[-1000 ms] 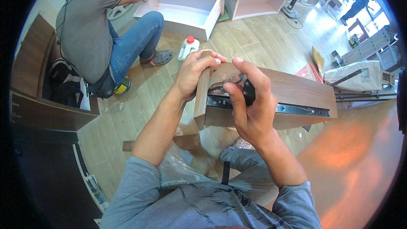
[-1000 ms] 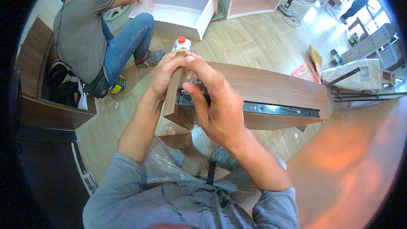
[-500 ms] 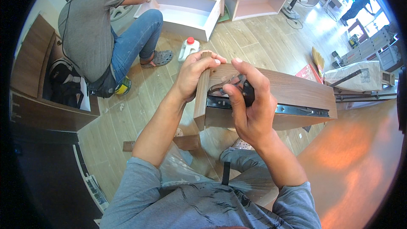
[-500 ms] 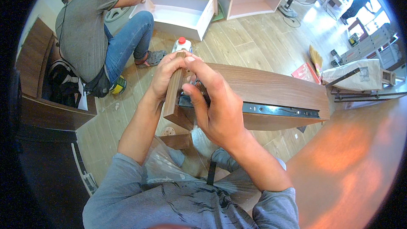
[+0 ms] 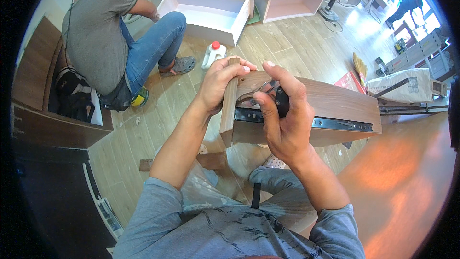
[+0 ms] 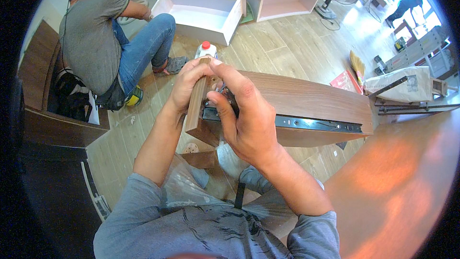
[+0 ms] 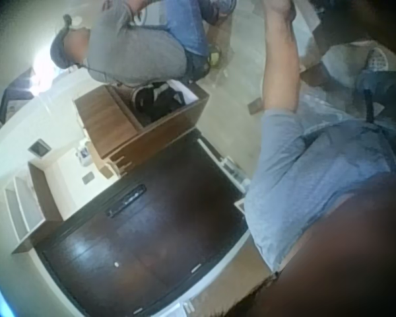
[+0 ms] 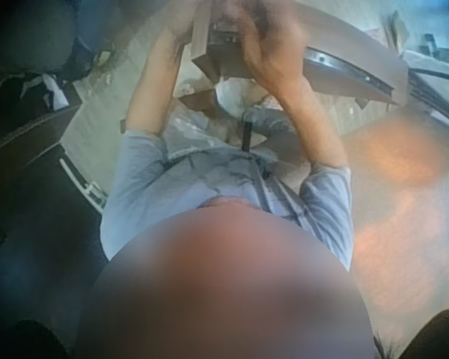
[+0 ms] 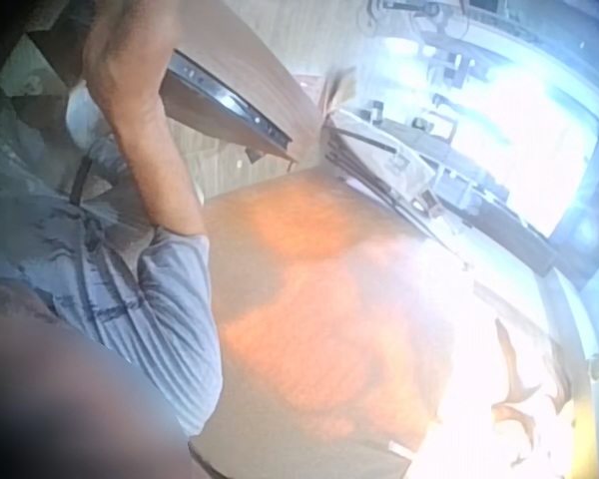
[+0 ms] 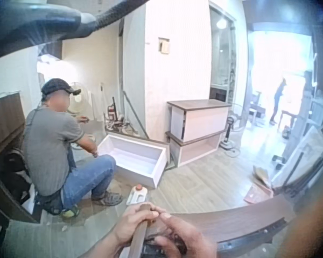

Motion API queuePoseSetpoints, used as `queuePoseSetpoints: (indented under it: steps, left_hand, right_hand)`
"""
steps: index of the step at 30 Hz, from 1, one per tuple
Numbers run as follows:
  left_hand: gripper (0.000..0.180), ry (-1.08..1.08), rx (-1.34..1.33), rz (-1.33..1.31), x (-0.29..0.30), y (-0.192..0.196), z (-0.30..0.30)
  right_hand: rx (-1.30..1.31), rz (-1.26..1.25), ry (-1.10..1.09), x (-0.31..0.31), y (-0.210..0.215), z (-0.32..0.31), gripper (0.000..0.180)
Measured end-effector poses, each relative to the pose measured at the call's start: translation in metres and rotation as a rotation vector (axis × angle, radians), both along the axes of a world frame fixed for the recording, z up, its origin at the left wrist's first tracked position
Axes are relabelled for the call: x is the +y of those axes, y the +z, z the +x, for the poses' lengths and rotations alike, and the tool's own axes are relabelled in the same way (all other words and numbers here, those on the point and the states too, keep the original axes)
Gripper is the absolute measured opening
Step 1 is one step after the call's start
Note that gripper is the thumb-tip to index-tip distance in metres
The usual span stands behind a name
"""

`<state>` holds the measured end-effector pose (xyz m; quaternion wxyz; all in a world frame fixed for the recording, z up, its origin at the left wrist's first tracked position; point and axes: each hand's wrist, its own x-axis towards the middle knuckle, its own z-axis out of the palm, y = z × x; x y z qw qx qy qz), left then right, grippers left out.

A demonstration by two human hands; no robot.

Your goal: The person unpacks a metal drawer slide, picks up a wooden panel, and installs the slide onto the panel using a staple gun. The person then attaches a metal handle to the drawer front and continues to secure the slide with staples.

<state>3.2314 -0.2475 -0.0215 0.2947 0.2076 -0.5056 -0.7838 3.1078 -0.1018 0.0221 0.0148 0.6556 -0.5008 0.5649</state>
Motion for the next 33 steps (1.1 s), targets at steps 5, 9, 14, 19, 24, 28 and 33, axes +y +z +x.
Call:
queuePoseSetpoints:
  steps: [5, 9, 14, 19, 24, 28, 33]
  left_hand:
    - [0.024, 0.028, -0.001, 0.021, 0.0014, -0.0007, -0.0034]
    - [0.024, -0.006, 0.003, -0.005, -0.0007, -0.0003, -0.0008]
    - [0.024, 0.019, 0.007, -0.05, -0.0009, -0.0008, -0.0019]
    - [0.024, 0.023, 0.016, -0.028, 0.0011, 0.0012, -0.0016]
    - [0.024, -0.009, 0.005, -0.007, 0.0016, 0.0019, 0.0006]
    - [0.023, 0.022, 0.0, -0.042, 0.0014, 0.0003, -0.0017]
    - [0.023, 0.031, 0.001, -0.047, 0.0016, 0.0007, -0.0016]
  right_hand:
    - [-0.003, -0.022, 0.014, 0.0026, 0.0008, -0.0009, 0.049]
    - [0.044, -0.009, 0.024, 0.001, 0.0033, -0.0025, 0.049]
    - [0.057, -0.01, 0.025, 0.0008, 0.0058, -0.0043, 0.05]
    - [0.036, -0.053, 0.023, 0.0002, 0.0058, -0.005, 0.049]
    - [0.006, -0.093, 0.022, 0.0007, 0.0049, -0.0042, 0.049]
    - [0.057, -0.013, 0.026, 0.0014, 0.0066, -0.0063, 0.05]
    - [0.081, 0.027, 0.015, -0.0004, 0.0076, -0.006, 0.051]
